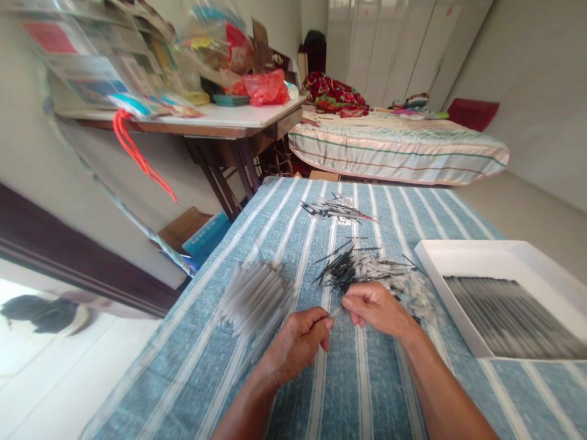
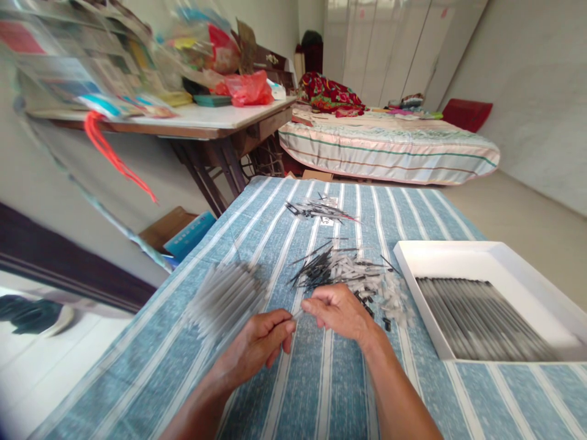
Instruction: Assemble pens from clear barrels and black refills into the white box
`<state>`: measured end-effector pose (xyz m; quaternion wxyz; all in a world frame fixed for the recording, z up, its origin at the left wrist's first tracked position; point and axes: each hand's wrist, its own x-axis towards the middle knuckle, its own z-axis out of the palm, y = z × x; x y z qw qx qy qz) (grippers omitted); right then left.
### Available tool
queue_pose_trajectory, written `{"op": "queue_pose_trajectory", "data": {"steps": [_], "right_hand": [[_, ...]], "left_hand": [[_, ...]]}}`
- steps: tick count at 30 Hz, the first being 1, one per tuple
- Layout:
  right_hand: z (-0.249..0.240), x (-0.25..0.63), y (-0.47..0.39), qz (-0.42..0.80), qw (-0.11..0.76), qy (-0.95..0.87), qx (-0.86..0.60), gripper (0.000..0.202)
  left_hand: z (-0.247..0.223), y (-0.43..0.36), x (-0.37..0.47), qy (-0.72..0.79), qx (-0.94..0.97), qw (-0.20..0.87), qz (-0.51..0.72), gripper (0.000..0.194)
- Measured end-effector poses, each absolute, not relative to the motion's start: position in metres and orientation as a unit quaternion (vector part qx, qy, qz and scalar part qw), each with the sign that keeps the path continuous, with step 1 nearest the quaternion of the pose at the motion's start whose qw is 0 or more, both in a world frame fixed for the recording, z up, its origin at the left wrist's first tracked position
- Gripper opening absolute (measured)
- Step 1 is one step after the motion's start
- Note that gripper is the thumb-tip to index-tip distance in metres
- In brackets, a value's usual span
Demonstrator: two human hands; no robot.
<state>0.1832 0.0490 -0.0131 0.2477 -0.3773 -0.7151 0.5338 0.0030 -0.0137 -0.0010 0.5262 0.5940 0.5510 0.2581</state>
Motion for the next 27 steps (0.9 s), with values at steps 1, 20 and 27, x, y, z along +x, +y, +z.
{"op": "queue_pose_trajectory", "data": {"steps": [1,20,27], "right_hand": [[-0.0131,0.1831,0.0489,0.542,0.257,-0.708,-0.374,0.028],[-0.0120,0.1828,0.0501,0.531,0.265,-0.704,-0.390,0.028],[-0.0125,0.1810,0.0494,0.522,0.247,-0.709,-0.407,0.033]], "left_hand": [[-0.0014,-0.0136,0.0031,0.551,0.595,0.525,0.258,0.031],[-0.0051,-0.0137,0.0034,0.554,0.598,0.519,0.257,0.031],[-0.0061,-0.0123,0.0037,0.571,0.602,0.498,0.252,0.029]]}}
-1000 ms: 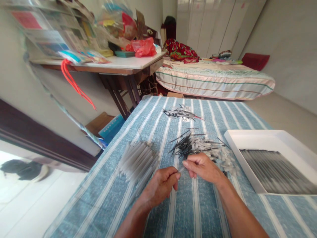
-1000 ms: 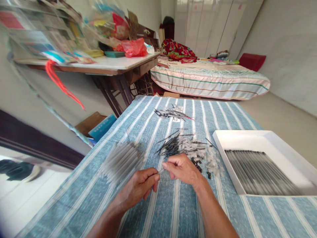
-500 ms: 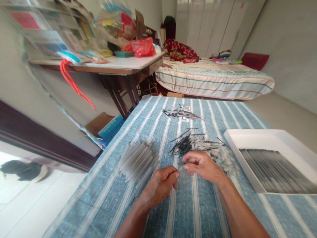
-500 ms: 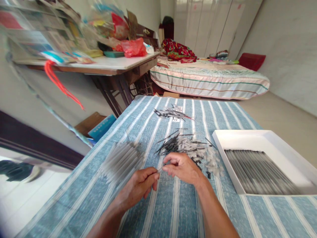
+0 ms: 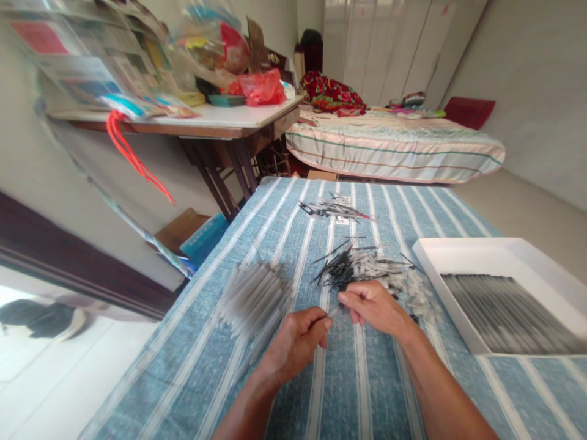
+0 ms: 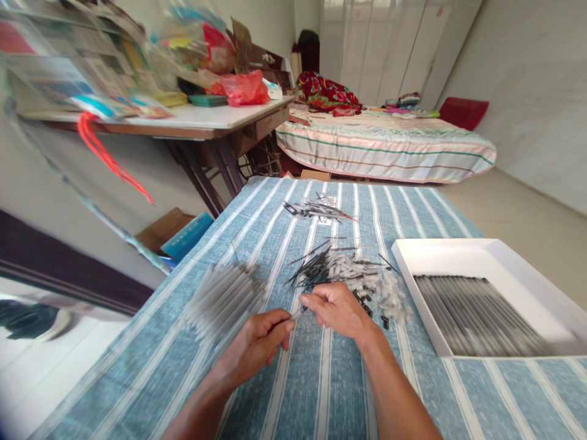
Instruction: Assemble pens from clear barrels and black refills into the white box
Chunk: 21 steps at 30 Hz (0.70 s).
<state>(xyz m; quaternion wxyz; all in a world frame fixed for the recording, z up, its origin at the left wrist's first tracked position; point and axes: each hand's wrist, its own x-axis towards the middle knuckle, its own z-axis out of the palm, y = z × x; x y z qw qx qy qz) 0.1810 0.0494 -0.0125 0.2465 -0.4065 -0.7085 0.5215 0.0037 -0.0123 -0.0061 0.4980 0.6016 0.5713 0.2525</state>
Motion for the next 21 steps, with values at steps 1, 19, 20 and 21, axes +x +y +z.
{"op": "queue_pose_trajectory", "data": {"steps": [1,19,20,21], "right_hand": [[-0.0128,0.1808,0.0493,0.532,0.250,-0.704,-0.399,0.028],[-0.0164,0.1795,0.0490,0.514,0.261,-0.716,-0.394,0.031],[-0.0172,0.1796,0.0493,0.513,0.259,-0.715,-0.398,0.032],[-0.0177,0.1796,0.0496,0.512,0.257,-0.714,-0.401,0.034]], "left_hand": [[-0.0061,-0.0123,0.0039,0.573,0.601,0.495,0.256,0.029],[-0.0022,-0.0088,0.0038,0.566,0.673,0.375,0.293,0.032],[-0.0024,-0.0088,0.0035,0.561,0.680,0.371,0.291,0.033],[-0.0028,-0.0088,0.0031,0.559,0.684,0.369,0.291,0.031]]}}
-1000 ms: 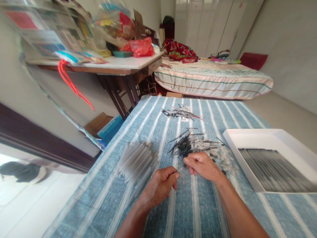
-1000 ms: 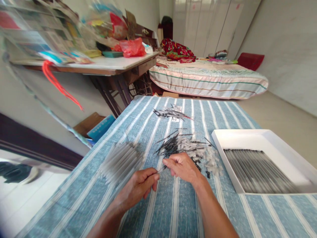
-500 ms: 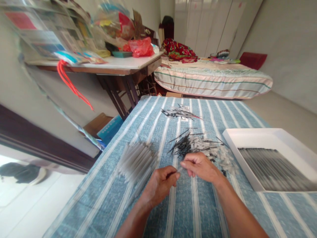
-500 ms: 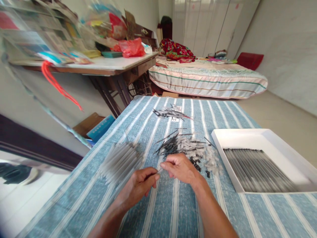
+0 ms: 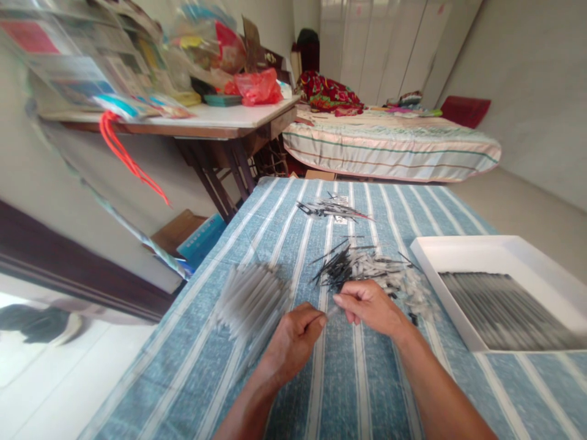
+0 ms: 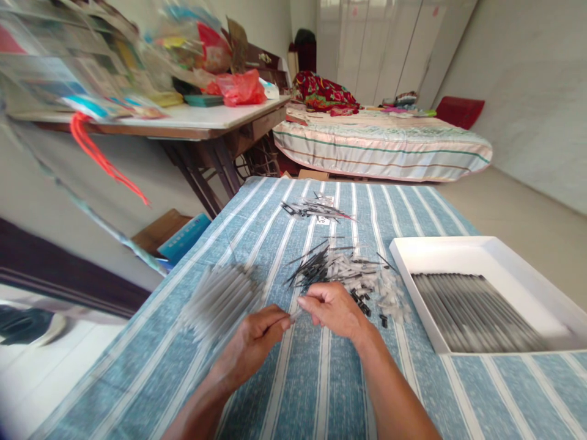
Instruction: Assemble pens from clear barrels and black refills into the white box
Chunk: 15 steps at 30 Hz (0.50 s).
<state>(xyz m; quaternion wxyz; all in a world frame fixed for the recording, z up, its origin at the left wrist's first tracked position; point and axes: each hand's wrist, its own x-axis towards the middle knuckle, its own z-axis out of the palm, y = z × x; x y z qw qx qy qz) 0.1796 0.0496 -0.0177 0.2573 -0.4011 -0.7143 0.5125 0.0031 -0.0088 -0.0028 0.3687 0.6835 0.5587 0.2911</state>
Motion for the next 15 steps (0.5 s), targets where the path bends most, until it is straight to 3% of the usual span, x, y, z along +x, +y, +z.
{"op": "queue_pose_trajectory", "data": {"steps": [8,15], "right_hand": [[-0.0154,0.1760,0.0512,0.527,0.256,-0.708,-0.394,0.033],[-0.0116,0.1765,0.0547,0.514,0.278,-0.705,-0.402,0.031]], "left_hand": [[-0.0036,-0.0069,0.0017,0.583,0.649,0.365,0.325,0.007],[0.0010,-0.0008,-0.0032,0.545,0.673,0.416,0.276,0.020]]}}
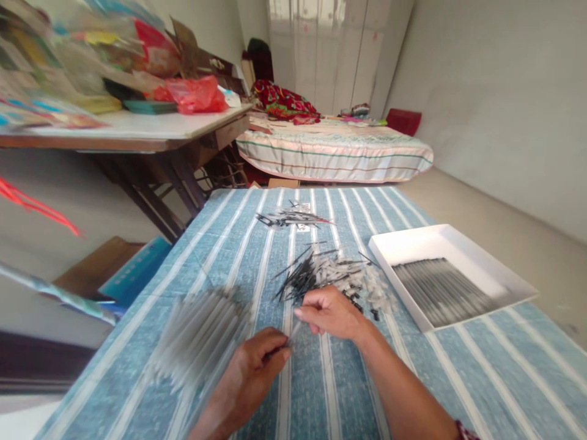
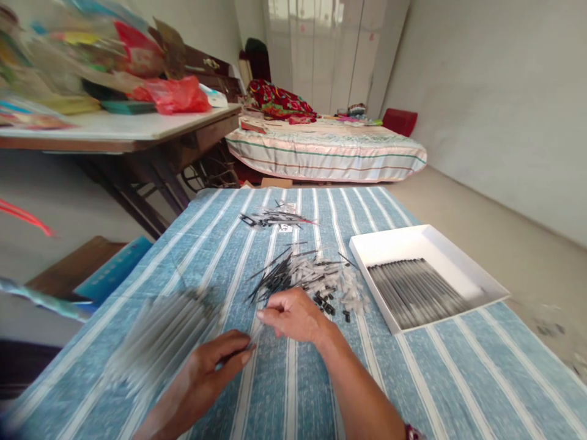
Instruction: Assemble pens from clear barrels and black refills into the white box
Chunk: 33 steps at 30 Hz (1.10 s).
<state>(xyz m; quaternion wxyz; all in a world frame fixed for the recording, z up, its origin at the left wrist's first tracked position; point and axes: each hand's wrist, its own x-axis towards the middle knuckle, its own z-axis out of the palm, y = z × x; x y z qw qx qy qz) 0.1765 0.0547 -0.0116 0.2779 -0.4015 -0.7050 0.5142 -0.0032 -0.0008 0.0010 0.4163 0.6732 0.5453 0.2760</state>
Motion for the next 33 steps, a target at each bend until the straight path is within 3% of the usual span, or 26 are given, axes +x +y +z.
{"op": "queue_pose_trajectory", "data": {"steps": [5,9,15,21,25,33], "right_hand": [[-0.011,0.172,0.054,0.486,0.290,-0.718,-0.404,0.031],[-0.003,0.176,0.055,0.485,0.304,-0.715,-0.400,0.032],[-0.005,0.225,0.064,0.465,0.378,-0.622,-0.504,0.019],[-0.034,0.274,0.066,0.392,0.399,-0.582,-0.590,0.016],[-0.042,0.267,0.064,0.348,0.366,-0.645,-0.574,0.012],[-0.031,0.242,0.057,0.205,0.193,-0.769,-0.573,0.017]], "left_hand": [[-0.003,-0.001,-0.003,0.559,0.674,0.404,0.264,0.018],[-0.003,-0.003,0.000,0.582,0.615,0.468,0.252,0.023],[0.002,-0.002,-0.001,0.612,0.498,0.513,0.338,0.024],[0.004,-0.001,0.000,0.587,0.424,0.547,0.420,0.021],[0.000,0.000,0.002,0.591,0.365,0.551,0.462,0.027],[-0.004,0.001,0.000,0.578,0.321,0.569,0.488,0.025]]}}
